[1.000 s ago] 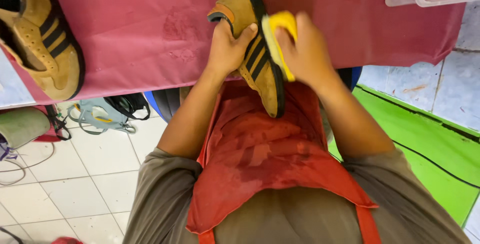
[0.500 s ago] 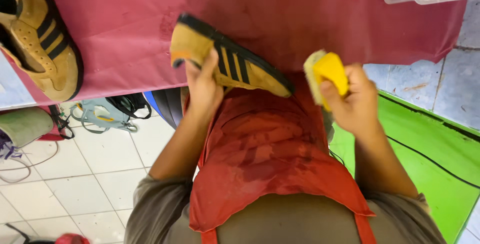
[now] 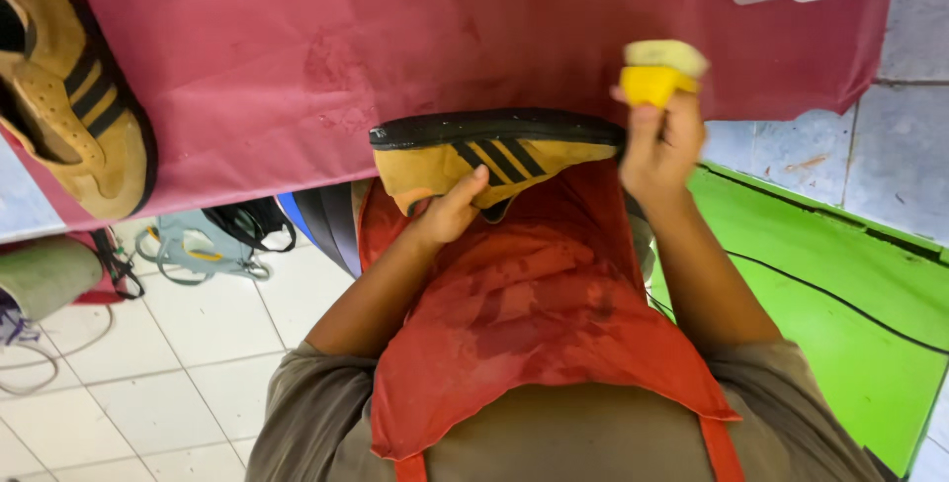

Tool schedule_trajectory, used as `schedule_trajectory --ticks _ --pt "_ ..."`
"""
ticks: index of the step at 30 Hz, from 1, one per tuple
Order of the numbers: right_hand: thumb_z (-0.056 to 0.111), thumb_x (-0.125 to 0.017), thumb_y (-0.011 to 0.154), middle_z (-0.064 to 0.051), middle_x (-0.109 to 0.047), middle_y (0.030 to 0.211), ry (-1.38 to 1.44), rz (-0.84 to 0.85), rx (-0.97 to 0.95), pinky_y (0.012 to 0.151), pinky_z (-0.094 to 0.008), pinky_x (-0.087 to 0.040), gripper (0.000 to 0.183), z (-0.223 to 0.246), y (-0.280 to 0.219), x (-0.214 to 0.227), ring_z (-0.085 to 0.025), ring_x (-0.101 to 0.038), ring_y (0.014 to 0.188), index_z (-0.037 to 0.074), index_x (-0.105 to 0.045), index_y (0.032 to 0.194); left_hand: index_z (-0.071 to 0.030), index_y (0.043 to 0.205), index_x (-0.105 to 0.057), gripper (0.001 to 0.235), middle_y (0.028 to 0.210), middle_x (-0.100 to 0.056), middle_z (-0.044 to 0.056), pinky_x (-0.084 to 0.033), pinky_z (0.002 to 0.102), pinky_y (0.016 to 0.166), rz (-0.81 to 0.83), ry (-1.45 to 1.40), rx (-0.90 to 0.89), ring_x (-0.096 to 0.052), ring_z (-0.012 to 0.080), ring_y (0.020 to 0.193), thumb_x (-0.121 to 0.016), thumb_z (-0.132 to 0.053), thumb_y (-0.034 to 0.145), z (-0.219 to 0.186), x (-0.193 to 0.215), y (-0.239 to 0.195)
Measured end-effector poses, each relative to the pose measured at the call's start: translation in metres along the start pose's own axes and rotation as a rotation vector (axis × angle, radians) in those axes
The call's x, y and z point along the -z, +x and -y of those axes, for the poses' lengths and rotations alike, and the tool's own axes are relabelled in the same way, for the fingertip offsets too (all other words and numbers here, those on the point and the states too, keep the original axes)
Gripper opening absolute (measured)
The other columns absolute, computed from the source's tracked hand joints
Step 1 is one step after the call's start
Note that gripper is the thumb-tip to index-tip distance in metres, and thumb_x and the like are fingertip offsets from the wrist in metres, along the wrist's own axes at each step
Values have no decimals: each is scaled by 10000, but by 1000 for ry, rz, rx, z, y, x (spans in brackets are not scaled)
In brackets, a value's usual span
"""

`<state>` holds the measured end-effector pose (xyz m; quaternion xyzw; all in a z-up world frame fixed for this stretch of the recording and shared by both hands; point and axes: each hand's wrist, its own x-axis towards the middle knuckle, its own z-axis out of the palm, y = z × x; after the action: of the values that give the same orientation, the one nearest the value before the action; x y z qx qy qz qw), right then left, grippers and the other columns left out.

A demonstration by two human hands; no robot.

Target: The person cleans a brown and black sneaker by scrubbing the sole and upper with a yellow brush and a toothbrush. They wipe the shoe with a light blue cloth and a gray glove, then place the shoe on a red table.

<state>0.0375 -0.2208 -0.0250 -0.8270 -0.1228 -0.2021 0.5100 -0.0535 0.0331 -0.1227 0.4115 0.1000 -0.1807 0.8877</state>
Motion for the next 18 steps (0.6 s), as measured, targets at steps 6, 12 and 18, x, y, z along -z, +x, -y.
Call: schedule_trajectory --ticks 6,12,18 --pt "312 -394 1163 -149 -693 711 261 -25 -127 764 -354 -533 400 -35 -5 -38 -249 -699 691 32 -503 899 -10 1387 -623 819 1402 -614 265 -360 514 1201 282 1053 543 -521 367 1384 -666 -648 874 -123 -71 13" --pt "332 -385 1172 -127 -679 649 246 -47 -108 713 -305 -485 423 -45 20 -33 -209 -661 634 40 -514 895 -64 1353 -676 813 1418 -596 279 -330 502 1218 489 1165 500 -524 382 1376 -748 -659 804 -133 -82 51" --pt "314 -410 1171 -130 -684 647 260 -34 -172 677 -299 -478 391 -39 26 -30 -203 -662 628 40 -521 915 -30 1300 -702 630 1309 -695 199 -493 357 1108 689 1156 -4 -687 238 1164 -722 -541 933 -117 -98 73"
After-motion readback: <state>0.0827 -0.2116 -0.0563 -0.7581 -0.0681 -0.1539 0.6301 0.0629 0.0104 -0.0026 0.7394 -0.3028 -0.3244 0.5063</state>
